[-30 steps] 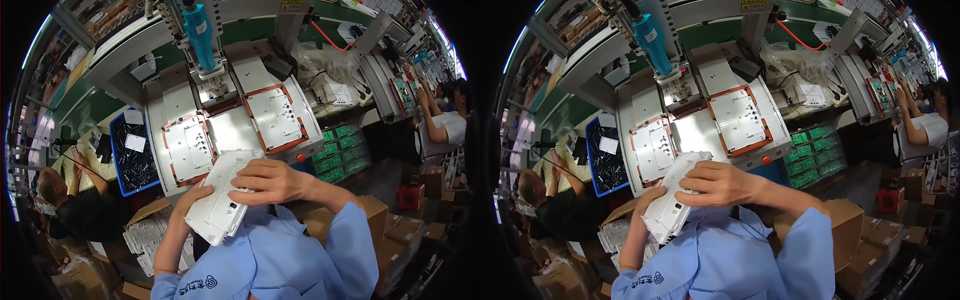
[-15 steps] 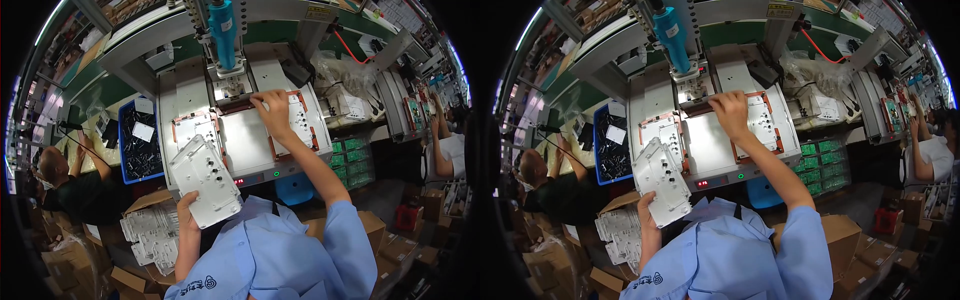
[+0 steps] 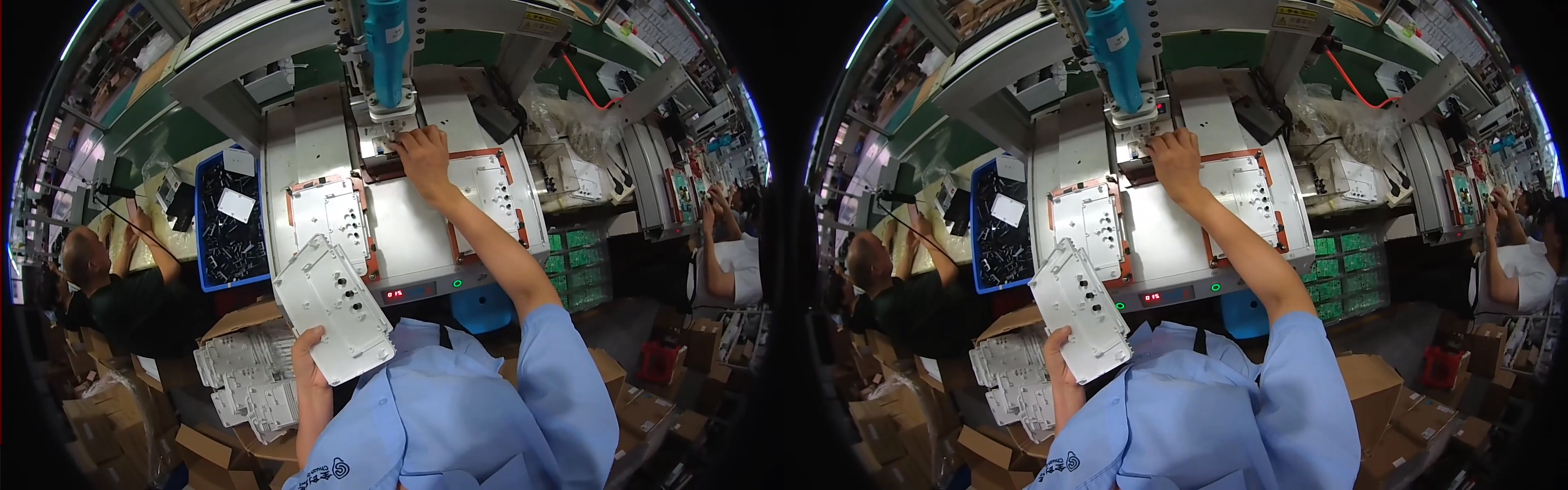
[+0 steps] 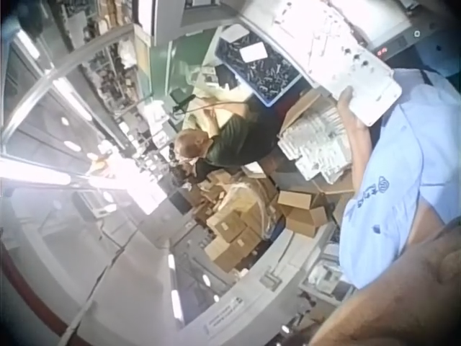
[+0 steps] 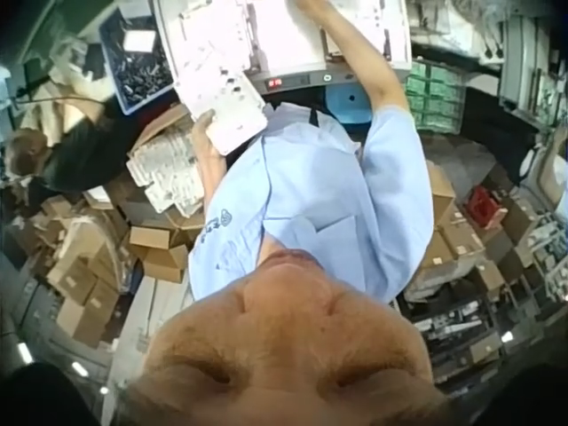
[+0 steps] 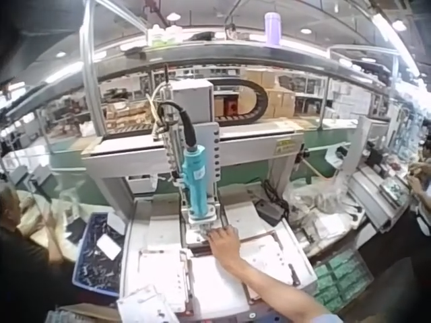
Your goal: Assembling plastic electronic housings at a factory workstation using an assembly fixture.
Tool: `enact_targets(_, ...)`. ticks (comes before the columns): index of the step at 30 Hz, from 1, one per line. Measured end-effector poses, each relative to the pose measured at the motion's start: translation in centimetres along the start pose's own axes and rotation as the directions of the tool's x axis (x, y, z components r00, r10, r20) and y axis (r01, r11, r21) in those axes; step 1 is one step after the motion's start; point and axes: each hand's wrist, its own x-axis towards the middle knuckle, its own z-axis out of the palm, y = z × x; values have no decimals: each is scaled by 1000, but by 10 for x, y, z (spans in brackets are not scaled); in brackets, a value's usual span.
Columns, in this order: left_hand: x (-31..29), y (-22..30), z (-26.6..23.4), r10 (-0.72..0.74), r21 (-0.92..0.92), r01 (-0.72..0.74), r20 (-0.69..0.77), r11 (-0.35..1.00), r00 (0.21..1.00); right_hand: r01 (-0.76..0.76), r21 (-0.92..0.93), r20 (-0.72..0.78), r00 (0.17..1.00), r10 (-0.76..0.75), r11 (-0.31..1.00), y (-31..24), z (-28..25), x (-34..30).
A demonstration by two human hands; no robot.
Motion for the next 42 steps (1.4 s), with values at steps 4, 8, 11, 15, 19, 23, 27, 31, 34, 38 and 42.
enact_targets(4,3,2,-5,-18,-19,18,-5,1000,1000,54,-83,64,997,-49,995,3,-14,-2)
enact_targets(8,2,3,2,18,-37,-19,-34,999,999,-101,27,-6,995,101,994,16,-44,5)
enact_targets(11,5,4,7,19,-8,-20,-33,1000,999,-209,204,-56,973,224,956,45,-43,30)
enact_targets(15,6,-2,15,51,32,-48,-84,998,995,-244,327,4,966,257,913,56,-13,76)
enact_targets(19,-1,-9,21,52,45,-48,-88,998,995,-341,342,71,939,338,876,63,30,104)
enact_targets(23,-2,-14,24,81,46,-77,-103,996,991,-340,164,135,938,320,926,62,23,97)
enact_targets(27,-1,-22,33,101,52,-94,-138,994,985,-481,515,271,877,397,710,39,-58,62)
enact_targets(31,9,-29,50,210,297,-165,-126,940,970,-694,518,640,702,311,500,0,-168,2)
enact_targets(34,13,-29,63,191,379,-158,-50,912,980,-789,445,719,597,356,424,-18,-209,-41)
enact_targets(38,14,-28,55,132,392,-120,-5,912,991,-793,335,480,608,632,508,4,-230,-78)
enact_targets(42,10,-21,47,151,408,-120,-44,905,988,-718,104,147,696,703,689,36,-242,-115)
